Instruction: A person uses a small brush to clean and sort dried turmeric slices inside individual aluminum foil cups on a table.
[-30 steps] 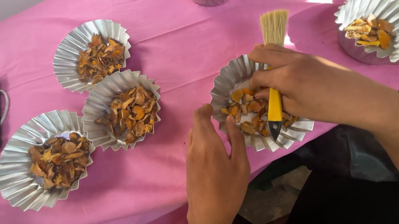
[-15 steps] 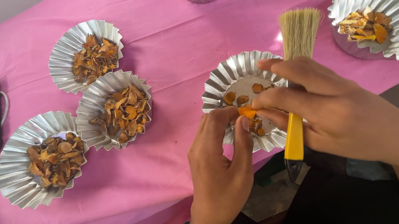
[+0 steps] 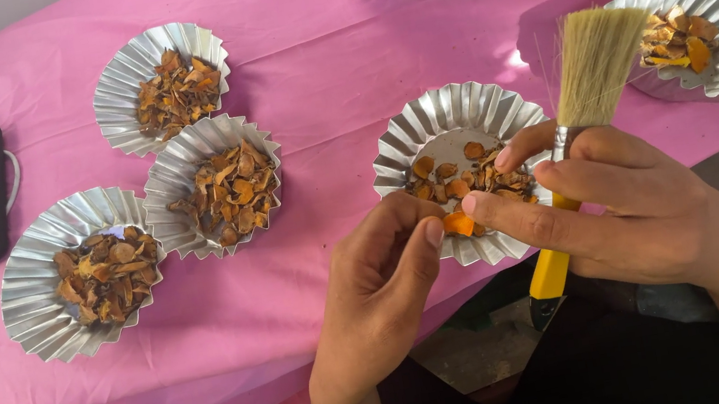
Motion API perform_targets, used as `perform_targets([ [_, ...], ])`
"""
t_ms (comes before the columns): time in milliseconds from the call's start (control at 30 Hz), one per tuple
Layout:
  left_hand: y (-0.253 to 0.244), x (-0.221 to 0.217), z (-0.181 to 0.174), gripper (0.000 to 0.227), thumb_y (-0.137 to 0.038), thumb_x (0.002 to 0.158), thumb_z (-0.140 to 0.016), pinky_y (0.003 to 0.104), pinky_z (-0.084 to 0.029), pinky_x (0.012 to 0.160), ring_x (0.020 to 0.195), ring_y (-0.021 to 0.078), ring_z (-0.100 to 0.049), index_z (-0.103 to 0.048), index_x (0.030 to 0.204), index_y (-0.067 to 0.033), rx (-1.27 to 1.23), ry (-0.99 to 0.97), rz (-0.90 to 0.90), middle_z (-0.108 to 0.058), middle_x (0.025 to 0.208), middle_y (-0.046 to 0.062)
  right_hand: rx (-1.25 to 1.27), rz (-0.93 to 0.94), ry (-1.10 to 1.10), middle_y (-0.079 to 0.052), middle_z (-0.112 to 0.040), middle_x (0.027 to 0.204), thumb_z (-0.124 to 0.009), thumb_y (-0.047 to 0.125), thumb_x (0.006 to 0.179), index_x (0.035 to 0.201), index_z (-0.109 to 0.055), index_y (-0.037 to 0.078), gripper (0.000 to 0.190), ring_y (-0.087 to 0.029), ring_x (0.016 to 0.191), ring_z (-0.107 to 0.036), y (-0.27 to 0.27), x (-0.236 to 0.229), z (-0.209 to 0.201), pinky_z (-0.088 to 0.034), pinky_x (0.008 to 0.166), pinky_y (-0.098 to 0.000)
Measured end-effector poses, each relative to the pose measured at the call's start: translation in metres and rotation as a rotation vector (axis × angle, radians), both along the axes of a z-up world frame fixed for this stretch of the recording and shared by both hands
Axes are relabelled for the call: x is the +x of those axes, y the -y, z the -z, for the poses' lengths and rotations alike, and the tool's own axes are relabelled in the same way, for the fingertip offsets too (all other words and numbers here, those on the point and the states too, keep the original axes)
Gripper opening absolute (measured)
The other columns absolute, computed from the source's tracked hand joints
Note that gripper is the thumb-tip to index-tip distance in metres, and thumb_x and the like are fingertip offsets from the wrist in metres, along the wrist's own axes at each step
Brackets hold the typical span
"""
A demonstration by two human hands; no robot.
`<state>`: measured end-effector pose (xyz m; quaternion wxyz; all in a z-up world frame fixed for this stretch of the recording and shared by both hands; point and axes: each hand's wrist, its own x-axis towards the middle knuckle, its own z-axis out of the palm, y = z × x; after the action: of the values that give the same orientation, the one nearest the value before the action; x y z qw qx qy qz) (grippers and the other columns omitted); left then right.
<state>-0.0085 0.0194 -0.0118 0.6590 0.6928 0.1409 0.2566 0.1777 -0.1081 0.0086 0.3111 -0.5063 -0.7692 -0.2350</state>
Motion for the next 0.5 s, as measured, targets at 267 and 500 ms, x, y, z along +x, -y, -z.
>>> perform_targets([
  [267,0.008,0.001,0.002,0.017,-0.004,0.099,-0.057,0.021,-0.038,0.057,0.064,0.0029,-0.043,-0.052,0.083,-0.0098,-0.104,0.007,-0.112,-0.048,0.074,-0.005,-0.401,-0.003,-0.207,0.007,-0.071,0.070,-0.018,0.083,0.088,0.130,-0.058,0.019,0.086,-0.009,0.060,-0.070,0.012,0.079,0.014,-0.049,0.061,-0.0321],
  [500,0.025,0.017,0.005,0.012,-0.001,0.096,-0.059,0.019,-0.054,0.058,0.064,0.0055,-0.058,-0.057,0.086,-0.0070,-0.053,0.017,-0.276,-0.057,0.074,-0.001,-0.092,-0.078,-0.875,-0.003,-0.069,0.071,-0.035,0.067,0.114,0.110,-0.062,0.003,0.069,-0.001,0.042,-0.071,0.022,-0.014,-0.007,-0.048,0.036,-0.0077],
])
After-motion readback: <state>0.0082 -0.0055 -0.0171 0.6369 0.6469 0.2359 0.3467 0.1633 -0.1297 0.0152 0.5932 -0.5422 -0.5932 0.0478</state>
